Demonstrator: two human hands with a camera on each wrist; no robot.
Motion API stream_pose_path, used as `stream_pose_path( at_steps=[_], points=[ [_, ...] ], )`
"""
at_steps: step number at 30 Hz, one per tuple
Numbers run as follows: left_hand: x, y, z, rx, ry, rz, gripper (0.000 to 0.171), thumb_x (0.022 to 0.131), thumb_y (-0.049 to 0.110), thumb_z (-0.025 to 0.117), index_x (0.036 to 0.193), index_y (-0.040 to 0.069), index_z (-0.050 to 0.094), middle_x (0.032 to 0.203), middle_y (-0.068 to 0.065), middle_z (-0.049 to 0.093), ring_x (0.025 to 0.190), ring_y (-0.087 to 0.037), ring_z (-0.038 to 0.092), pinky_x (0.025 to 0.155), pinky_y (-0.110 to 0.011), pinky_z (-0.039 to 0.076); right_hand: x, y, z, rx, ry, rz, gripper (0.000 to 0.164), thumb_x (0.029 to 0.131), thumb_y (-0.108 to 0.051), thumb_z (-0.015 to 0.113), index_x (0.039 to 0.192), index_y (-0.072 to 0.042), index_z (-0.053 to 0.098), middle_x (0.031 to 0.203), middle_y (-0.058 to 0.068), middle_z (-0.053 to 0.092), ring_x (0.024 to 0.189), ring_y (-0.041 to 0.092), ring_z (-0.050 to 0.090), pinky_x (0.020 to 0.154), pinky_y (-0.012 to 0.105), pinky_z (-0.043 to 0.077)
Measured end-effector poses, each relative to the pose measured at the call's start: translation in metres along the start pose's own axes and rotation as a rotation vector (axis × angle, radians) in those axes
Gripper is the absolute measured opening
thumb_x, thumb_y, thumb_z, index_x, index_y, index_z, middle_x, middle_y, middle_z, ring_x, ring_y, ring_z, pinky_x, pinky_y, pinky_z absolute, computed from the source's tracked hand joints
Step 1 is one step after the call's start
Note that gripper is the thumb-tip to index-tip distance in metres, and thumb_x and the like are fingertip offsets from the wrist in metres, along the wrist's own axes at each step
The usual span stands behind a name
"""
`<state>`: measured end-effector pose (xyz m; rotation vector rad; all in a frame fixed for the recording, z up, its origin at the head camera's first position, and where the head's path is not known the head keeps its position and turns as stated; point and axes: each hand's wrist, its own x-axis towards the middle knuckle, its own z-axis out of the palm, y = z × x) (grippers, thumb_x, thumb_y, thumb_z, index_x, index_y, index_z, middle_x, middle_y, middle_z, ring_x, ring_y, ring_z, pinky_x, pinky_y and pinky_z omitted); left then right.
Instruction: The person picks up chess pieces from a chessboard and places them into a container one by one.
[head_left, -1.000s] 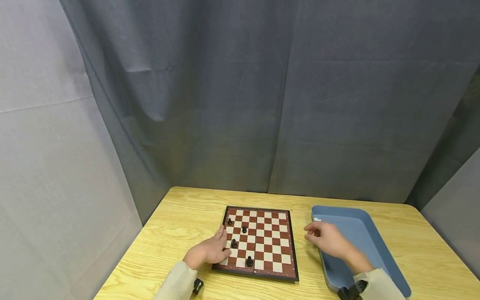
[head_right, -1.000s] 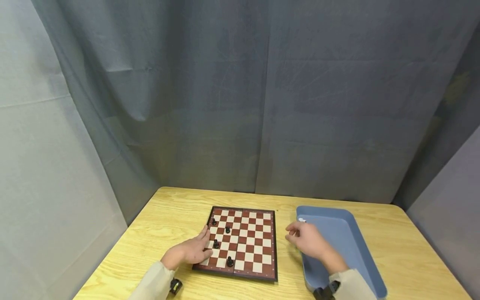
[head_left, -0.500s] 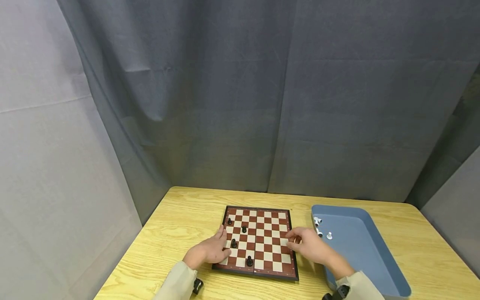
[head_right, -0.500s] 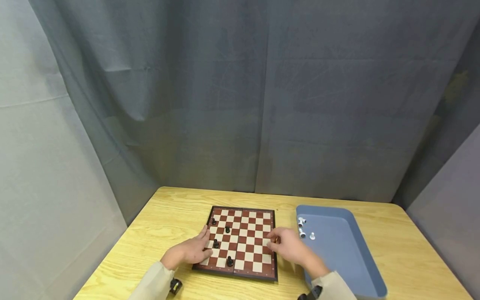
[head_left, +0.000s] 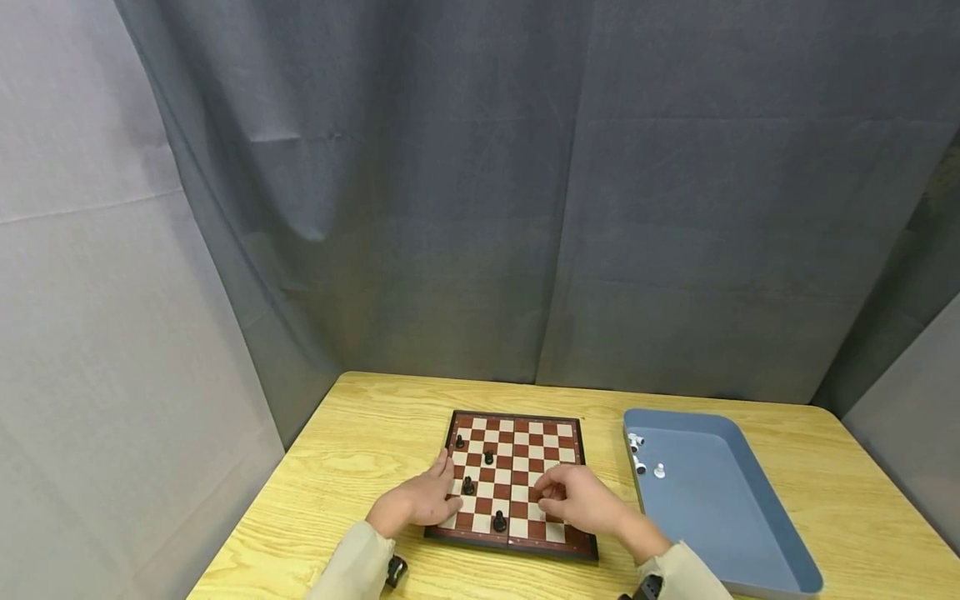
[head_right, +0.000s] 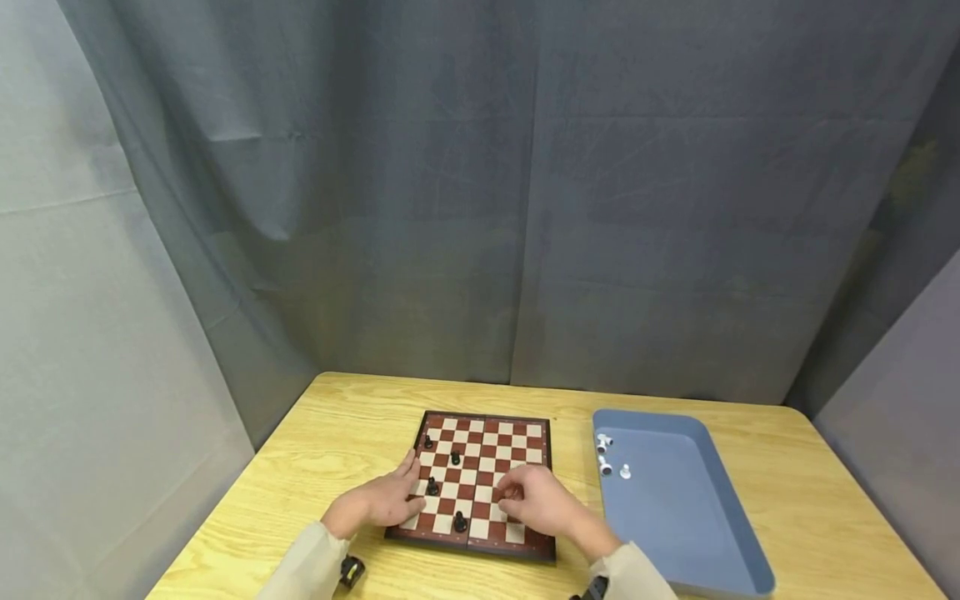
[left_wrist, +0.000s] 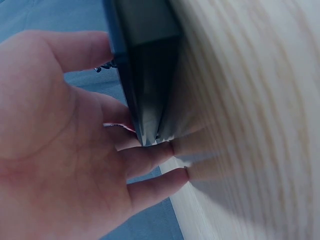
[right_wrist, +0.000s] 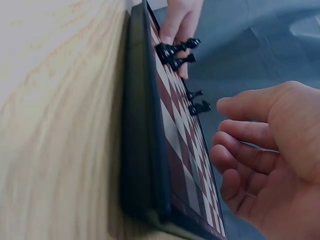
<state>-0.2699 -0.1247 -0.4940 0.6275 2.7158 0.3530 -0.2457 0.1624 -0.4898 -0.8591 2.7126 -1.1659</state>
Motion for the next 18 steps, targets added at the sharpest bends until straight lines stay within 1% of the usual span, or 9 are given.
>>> stream_pose_path(
  at_steps=[7, 10, 16, 18],
  points=[
    [0.000, 0.000, -0.001, -0.002, -0.001, -0.003, 0.072, 0.098, 0.038, 0.046, 0.148, -0.006, 0.018, 0.156, -0.020, 0.003, 0.138, -0.033, 0.025, 0.106, -0.043, 0.032, 0.006, -0.005, 0.013, 0.021, -0.059, 0.005, 0.018, 0.086, -0.010, 0.068, 0.102, -0.003, 0.068, 0.083, -0.007, 0.061, 0.072, 0.005, 0.055, 0.062, 0.025, 0.048],
    [0.000, 0.000, -0.001, -0.002, -0.003, -0.003, 0.072, 0.098, 0.037, 0.046, 0.148, -0.006, 0.018, 0.156, -0.020, 0.002, 0.138, -0.033, 0.024, 0.106, -0.043, 0.032, 0.009, -0.008, 0.018, 0.045, -0.081, 0.022, 0.019, 0.085, -0.010, 0.068, 0.103, -0.004, 0.068, 0.083, -0.007, 0.061, 0.072, 0.005, 0.055, 0.063, 0.025, 0.049],
    [-0.001, 0.001, -0.002, -0.009, -0.013, -0.003, 0.071, 0.099, 0.037, 0.046, 0.149, -0.005, 0.017, 0.156, -0.020, 0.002, 0.139, -0.033, 0.023, 0.107, -0.044, 0.032, 0.012, -0.011, 0.026, 0.051, -0.090, 0.033, 0.022, 0.081, -0.011, 0.072, 0.103, -0.005, 0.069, 0.085, -0.004, 0.061, 0.073, 0.005, 0.054, 0.064, 0.025, 0.048],
    [-0.002, 0.001, -0.003, -0.015, -0.010, -0.004, 0.071, 0.099, 0.037, 0.046, 0.148, -0.005, 0.017, 0.156, -0.020, 0.002, 0.138, -0.034, 0.025, 0.106, -0.044, 0.032, 0.013, -0.012, 0.028, 0.046, -0.092, 0.032, 0.023, 0.081, -0.012, 0.073, 0.103, -0.005, 0.069, 0.085, -0.005, 0.061, 0.073, 0.005, 0.054, 0.064, 0.025, 0.048]
  ],
)
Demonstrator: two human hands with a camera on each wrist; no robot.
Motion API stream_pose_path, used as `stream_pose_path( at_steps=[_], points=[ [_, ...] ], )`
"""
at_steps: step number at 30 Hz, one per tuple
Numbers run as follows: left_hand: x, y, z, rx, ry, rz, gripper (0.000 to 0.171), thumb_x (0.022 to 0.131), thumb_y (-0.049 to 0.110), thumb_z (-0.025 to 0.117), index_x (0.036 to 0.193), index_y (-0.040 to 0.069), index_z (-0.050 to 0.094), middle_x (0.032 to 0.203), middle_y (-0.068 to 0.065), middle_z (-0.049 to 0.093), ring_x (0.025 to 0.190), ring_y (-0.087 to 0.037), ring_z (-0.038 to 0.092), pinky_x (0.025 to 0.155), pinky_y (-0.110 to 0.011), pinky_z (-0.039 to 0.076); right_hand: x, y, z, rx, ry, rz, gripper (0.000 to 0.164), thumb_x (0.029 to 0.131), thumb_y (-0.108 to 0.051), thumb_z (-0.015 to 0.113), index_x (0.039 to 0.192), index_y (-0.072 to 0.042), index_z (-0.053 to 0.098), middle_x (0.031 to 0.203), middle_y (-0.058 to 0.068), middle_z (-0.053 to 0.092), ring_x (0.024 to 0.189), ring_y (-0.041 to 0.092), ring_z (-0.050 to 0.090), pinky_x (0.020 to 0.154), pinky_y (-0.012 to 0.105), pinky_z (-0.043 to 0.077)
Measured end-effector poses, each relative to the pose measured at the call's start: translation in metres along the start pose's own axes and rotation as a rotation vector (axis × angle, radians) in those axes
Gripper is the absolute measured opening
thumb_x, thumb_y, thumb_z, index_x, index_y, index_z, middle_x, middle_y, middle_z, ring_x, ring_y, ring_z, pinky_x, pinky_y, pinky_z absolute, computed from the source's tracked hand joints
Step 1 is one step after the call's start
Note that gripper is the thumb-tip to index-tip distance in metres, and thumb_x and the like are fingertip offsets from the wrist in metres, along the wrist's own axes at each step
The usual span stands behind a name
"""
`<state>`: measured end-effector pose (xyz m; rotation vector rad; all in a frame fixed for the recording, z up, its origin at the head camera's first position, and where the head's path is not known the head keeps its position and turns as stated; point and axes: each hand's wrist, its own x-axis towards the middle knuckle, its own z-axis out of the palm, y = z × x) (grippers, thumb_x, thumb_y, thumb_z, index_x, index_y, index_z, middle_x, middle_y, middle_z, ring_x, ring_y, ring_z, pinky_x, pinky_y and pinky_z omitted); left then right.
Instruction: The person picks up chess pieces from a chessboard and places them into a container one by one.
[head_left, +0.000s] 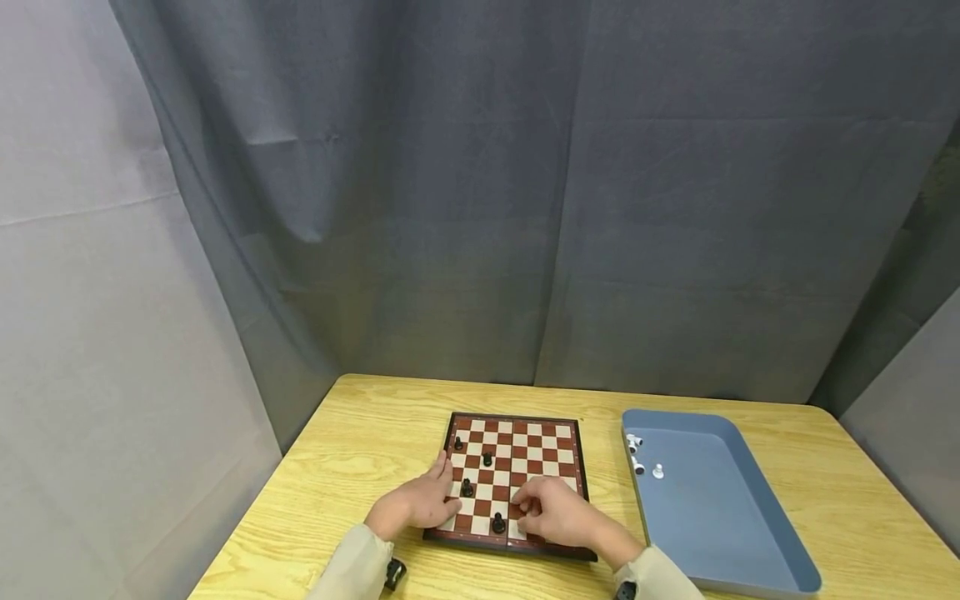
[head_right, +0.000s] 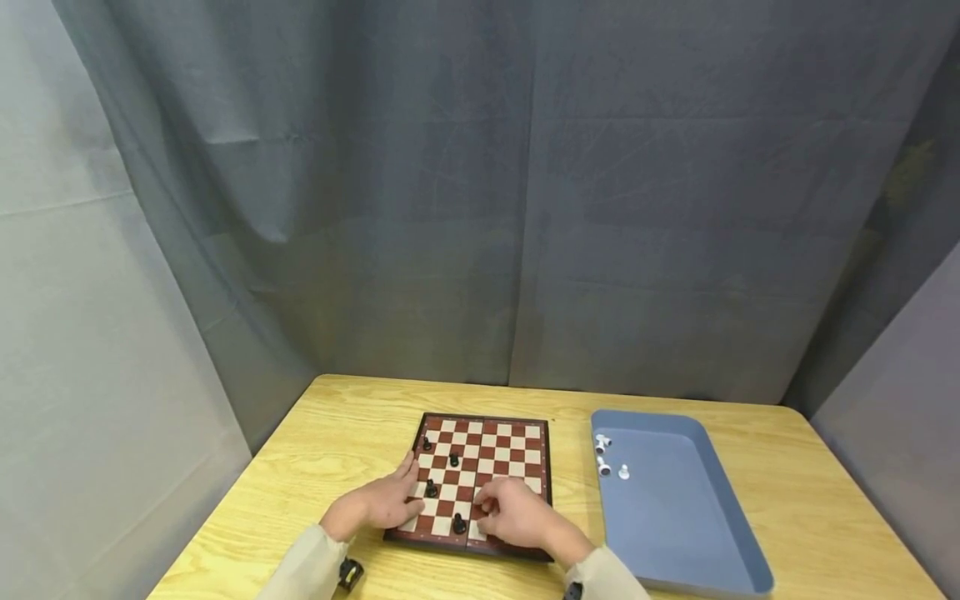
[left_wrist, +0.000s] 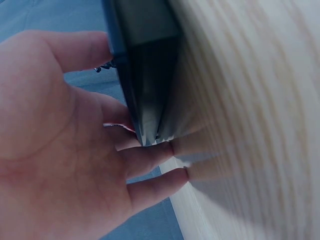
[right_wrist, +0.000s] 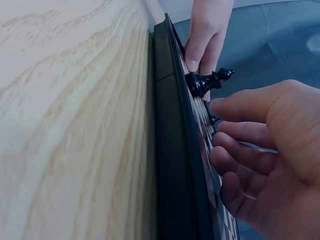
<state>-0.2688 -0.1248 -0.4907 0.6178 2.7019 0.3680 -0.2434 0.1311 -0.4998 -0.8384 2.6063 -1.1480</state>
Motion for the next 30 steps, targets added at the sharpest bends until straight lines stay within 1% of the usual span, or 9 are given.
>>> stream_pose_path(
  at_steps=[5, 13, 20, 30],
  points=[
    [-0.001, 0.000, 0.000, -0.011, 0.009, -0.003, 0.072, 0.098, 0.037, 0.047, 0.148, -0.006, 0.017, 0.156, -0.020, 0.002, 0.138, -0.034, 0.025, 0.106, -0.044, 0.032, 0.002, -0.002, 0.003, 0.004, -0.015, -0.008, 0.022, 0.082, -0.013, 0.072, 0.103, -0.006, 0.069, 0.085, -0.005, 0.061, 0.071, 0.005, 0.054, 0.063, 0.025, 0.048],
    [0.000, -0.001, 0.000, -0.016, 0.009, 0.007, 0.072, 0.098, 0.037, 0.047, 0.148, -0.006, 0.017, 0.156, -0.020, 0.001, 0.137, -0.034, 0.026, 0.105, -0.044, 0.035, 0.006, -0.004, 0.008, -0.064, -0.012, -0.029, 0.020, 0.082, -0.017, 0.073, 0.100, -0.012, 0.070, 0.082, -0.010, 0.058, 0.071, 0.003, 0.053, 0.063, 0.022, 0.048],
    [0.001, -0.002, 0.003, -0.010, 0.013, 0.013, 0.073, 0.098, 0.038, 0.047, 0.148, -0.007, 0.018, 0.156, -0.020, 0.002, 0.138, -0.034, 0.024, 0.106, -0.044, 0.032, 0.006, -0.005, 0.011, -0.098, -0.018, -0.040, 0.022, 0.080, -0.020, 0.075, 0.101, -0.014, 0.070, 0.085, -0.011, 0.058, 0.075, 0.004, 0.053, 0.065, 0.023, 0.047],
    [0.002, -0.002, 0.002, -0.015, 0.006, 0.010, 0.073, 0.098, 0.038, 0.046, 0.148, -0.006, 0.016, 0.156, -0.021, 0.001, 0.138, -0.034, 0.024, 0.107, -0.044, 0.031, 0.007, -0.006, 0.015, -0.116, -0.003, -0.052, 0.019, 0.081, -0.022, 0.075, 0.099, -0.015, 0.071, 0.085, -0.012, 0.056, 0.075, 0.002, 0.052, 0.066, 0.022, 0.047]
  ],
)
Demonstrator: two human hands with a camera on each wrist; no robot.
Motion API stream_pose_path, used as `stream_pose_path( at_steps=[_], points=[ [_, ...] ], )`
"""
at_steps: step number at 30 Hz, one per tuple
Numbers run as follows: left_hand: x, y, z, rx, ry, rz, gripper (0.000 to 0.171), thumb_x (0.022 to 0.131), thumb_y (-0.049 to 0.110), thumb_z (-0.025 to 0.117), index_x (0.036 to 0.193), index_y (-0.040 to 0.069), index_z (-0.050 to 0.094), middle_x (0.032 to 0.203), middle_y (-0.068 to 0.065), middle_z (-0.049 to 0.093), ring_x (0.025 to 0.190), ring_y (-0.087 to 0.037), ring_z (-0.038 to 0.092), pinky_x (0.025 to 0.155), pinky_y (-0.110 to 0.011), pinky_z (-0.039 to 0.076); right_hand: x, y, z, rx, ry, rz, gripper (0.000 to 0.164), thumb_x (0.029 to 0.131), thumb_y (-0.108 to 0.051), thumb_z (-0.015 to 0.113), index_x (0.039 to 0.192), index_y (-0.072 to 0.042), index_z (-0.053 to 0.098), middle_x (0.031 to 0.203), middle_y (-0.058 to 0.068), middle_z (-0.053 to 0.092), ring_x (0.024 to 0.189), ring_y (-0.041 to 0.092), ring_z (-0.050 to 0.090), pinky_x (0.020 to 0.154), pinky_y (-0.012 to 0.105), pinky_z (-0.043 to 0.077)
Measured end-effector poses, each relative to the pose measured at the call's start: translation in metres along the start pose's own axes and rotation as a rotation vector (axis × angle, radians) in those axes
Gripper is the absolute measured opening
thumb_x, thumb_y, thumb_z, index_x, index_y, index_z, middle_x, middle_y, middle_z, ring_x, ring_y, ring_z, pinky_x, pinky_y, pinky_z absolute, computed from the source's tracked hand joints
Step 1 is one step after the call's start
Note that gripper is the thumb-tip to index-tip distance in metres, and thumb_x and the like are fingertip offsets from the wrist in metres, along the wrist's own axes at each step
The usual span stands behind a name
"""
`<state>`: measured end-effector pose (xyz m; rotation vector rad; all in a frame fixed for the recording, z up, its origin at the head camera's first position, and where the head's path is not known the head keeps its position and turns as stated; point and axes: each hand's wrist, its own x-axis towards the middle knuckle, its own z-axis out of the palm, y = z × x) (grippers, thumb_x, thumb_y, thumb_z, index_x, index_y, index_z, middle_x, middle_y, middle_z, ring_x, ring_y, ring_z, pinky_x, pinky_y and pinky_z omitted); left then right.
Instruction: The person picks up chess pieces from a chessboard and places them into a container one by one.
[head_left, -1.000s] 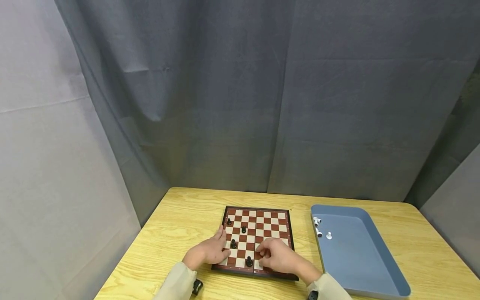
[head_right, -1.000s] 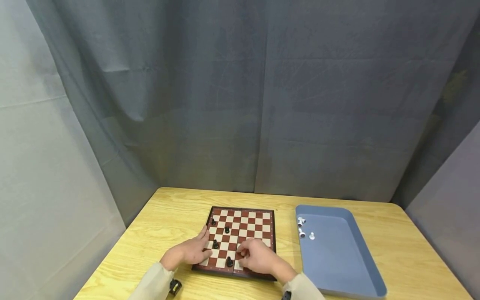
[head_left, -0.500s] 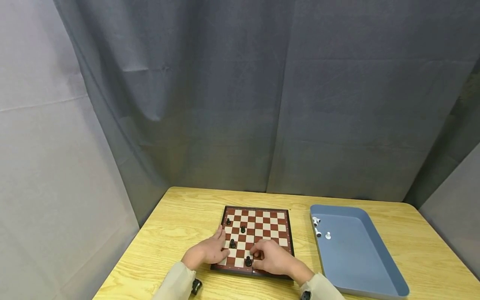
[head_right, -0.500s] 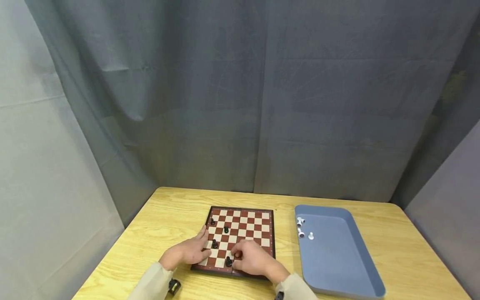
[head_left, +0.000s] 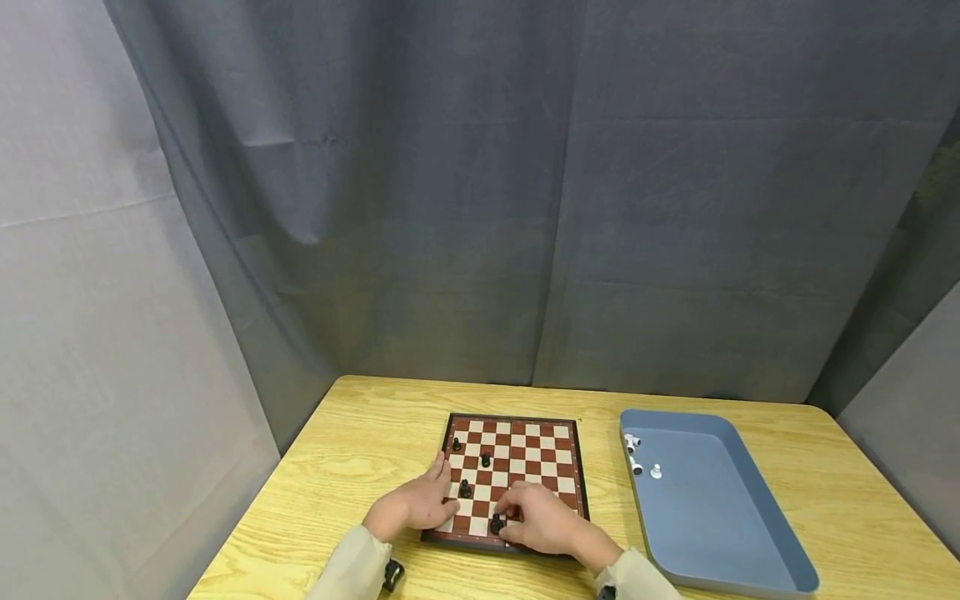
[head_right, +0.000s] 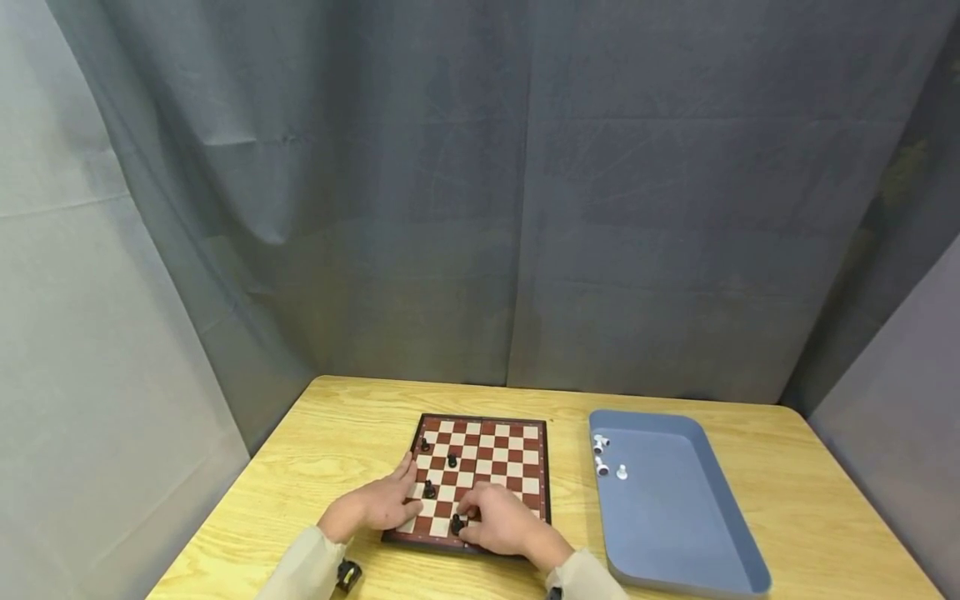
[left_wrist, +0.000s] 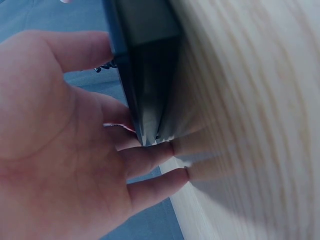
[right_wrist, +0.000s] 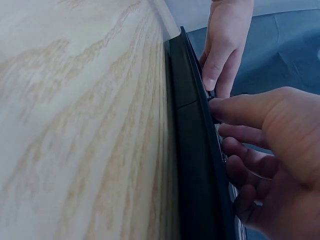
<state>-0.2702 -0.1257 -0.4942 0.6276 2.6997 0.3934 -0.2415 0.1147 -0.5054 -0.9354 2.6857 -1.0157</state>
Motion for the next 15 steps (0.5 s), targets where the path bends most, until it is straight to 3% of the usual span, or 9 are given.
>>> stream_pose_path(
  at_steps=[15],
  points=[
    [0.0008, -0.0005, -0.0007, 0.010, 0.000, -0.013, 0.073, 0.098, 0.039, 0.046, 0.148, -0.006, 0.016, 0.156, -0.020, 0.002, 0.138, -0.033, 0.024, 0.107, -0.045, 0.031, 0.0046, -0.0039, 0.0067, -0.010, -0.012, -0.035, 0.016, 0.082, -0.024, 0.074, 0.095, -0.015, 0.071, 0.086, -0.013, 0.058, 0.074, 0.001, 0.053, 0.064, 0.020, 0.047]
  ],
)
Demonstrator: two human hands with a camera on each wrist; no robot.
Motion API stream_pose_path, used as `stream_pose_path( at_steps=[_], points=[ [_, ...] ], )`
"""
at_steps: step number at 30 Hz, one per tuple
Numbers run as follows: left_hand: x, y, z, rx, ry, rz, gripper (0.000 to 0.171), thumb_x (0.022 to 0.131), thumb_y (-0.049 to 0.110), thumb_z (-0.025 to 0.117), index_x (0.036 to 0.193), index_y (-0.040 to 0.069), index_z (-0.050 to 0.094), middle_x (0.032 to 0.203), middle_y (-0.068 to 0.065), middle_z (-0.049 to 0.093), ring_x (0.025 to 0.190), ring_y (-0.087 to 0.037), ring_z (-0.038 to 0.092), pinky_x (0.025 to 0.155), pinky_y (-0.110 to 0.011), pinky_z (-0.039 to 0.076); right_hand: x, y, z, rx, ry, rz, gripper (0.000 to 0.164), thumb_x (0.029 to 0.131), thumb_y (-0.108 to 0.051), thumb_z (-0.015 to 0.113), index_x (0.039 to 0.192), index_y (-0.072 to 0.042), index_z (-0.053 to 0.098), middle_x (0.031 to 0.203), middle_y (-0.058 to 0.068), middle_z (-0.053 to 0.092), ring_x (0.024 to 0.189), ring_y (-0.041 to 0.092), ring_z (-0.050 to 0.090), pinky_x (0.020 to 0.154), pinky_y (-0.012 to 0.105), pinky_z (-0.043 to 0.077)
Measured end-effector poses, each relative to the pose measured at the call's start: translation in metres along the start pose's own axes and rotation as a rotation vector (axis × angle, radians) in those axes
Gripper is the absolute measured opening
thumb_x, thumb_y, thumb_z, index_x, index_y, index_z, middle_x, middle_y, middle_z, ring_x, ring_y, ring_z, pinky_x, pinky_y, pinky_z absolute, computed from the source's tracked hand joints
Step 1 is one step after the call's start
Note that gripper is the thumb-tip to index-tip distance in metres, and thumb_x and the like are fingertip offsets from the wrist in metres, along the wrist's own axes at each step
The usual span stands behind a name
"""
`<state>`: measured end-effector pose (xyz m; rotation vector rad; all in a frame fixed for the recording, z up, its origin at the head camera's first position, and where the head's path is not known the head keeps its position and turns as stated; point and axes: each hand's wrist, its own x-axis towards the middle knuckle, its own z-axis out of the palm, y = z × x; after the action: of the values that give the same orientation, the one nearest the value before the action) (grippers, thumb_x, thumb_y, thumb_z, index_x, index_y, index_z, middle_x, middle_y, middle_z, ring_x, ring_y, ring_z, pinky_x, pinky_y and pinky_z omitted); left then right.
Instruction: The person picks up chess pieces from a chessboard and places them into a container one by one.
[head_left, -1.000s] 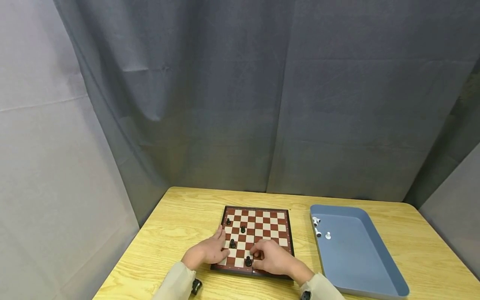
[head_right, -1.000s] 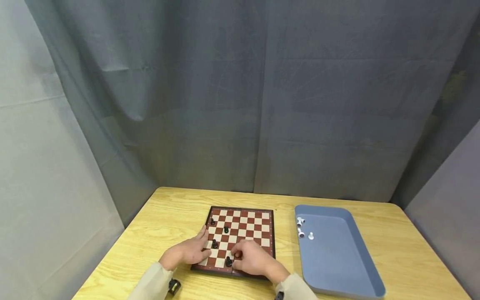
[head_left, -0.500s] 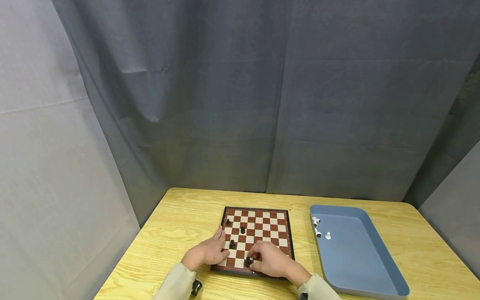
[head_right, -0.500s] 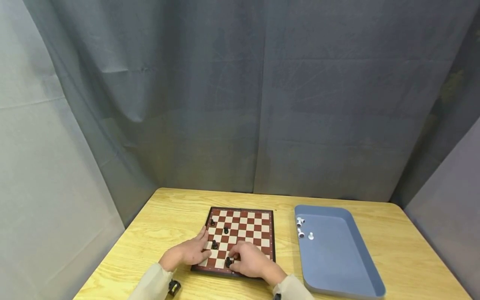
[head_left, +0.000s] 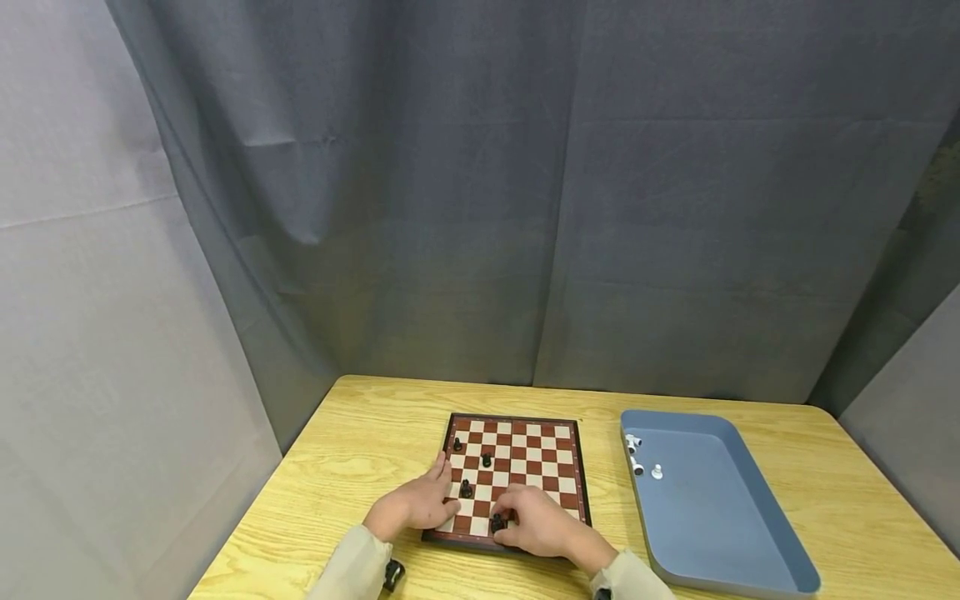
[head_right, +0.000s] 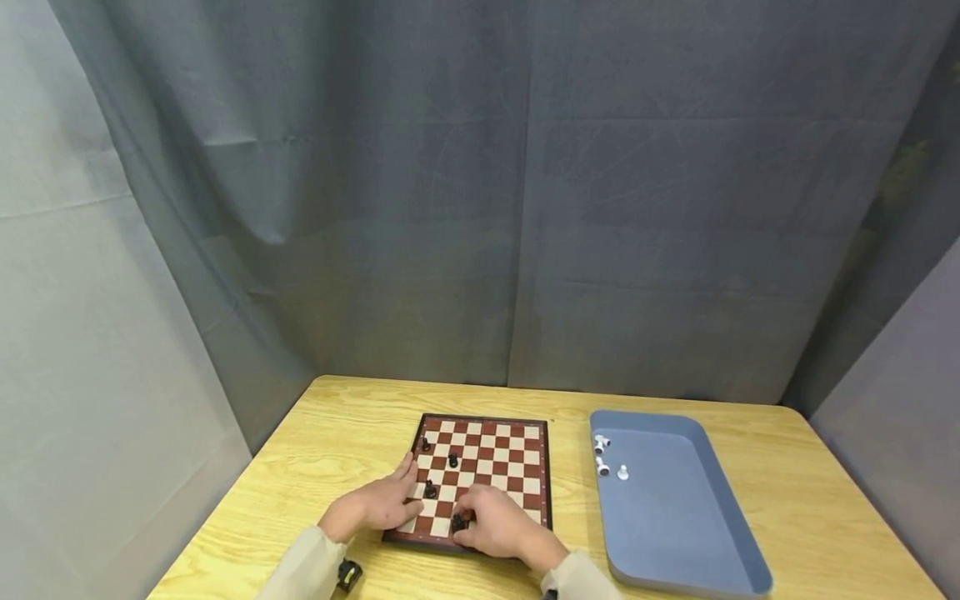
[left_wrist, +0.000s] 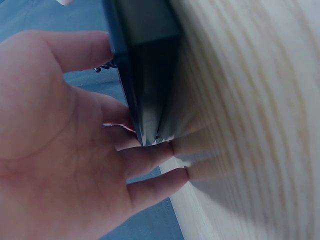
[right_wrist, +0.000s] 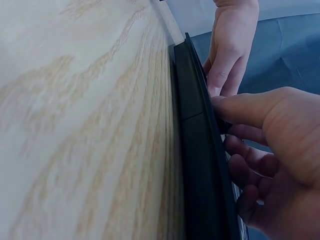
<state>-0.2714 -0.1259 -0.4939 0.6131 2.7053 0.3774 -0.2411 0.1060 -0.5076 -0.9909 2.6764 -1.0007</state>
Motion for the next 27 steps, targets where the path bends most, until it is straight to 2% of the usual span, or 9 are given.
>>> stream_pose_path(
  at_steps=[11, 19, 27],
  points=[
    [-0.002, 0.001, 0.000, 0.000, 0.007, 0.005, 0.073, 0.098, 0.038, 0.047, 0.148, -0.006, 0.018, 0.156, -0.020, 0.002, 0.138, -0.034, 0.025, 0.106, -0.044, 0.033, -0.002, 0.000, -0.003, 0.012, -0.014, 0.004, 0.009, 0.086, -0.023, 0.071, 0.093, -0.018, 0.069, 0.083, -0.013, 0.057, 0.072, 0.001, 0.051, 0.062, 0.021, 0.046],
    [-0.003, 0.003, 0.000, 0.003, 0.013, 0.016, 0.073, 0.098, 0.037, 0.048, 0.147, -0.008, 0.019, 0.156, -0.022, 0.003, 0.137, -0.036, 0.027, 0.105, -0.044, 0.034, -0.005, -0.001, -0.014, 0.079, -0.024, 0.036, 0.015, 0.087, -0.020, 0.070, 0.100, -0.013, 0.069, 0.083, -0.012, 0.058, 0.070, 0.001, 0.053, 0.061, 0.022, 0.048],
    [-0.002, 0.003, 0.000, 0.010, 0.004, 0.013, 0.072, 0.098, 0.037, 0.047, 0.147, -0.008, 0.018, 0.156, -0.021, 0.002, 0.137, -0.035, 0.026, 0.105, -0.044, 0.034, -0.011, 0.007, -0.027, 0.061, 0.011, 0.078, 0.019, 0.088, -0.021, 0.069, 0.103, -0.011, 0.068, 0.080, -0.012, 0.057, 0.066, 0.003, 0.052, 0.057, 0.023, 0.046]
  ],
)
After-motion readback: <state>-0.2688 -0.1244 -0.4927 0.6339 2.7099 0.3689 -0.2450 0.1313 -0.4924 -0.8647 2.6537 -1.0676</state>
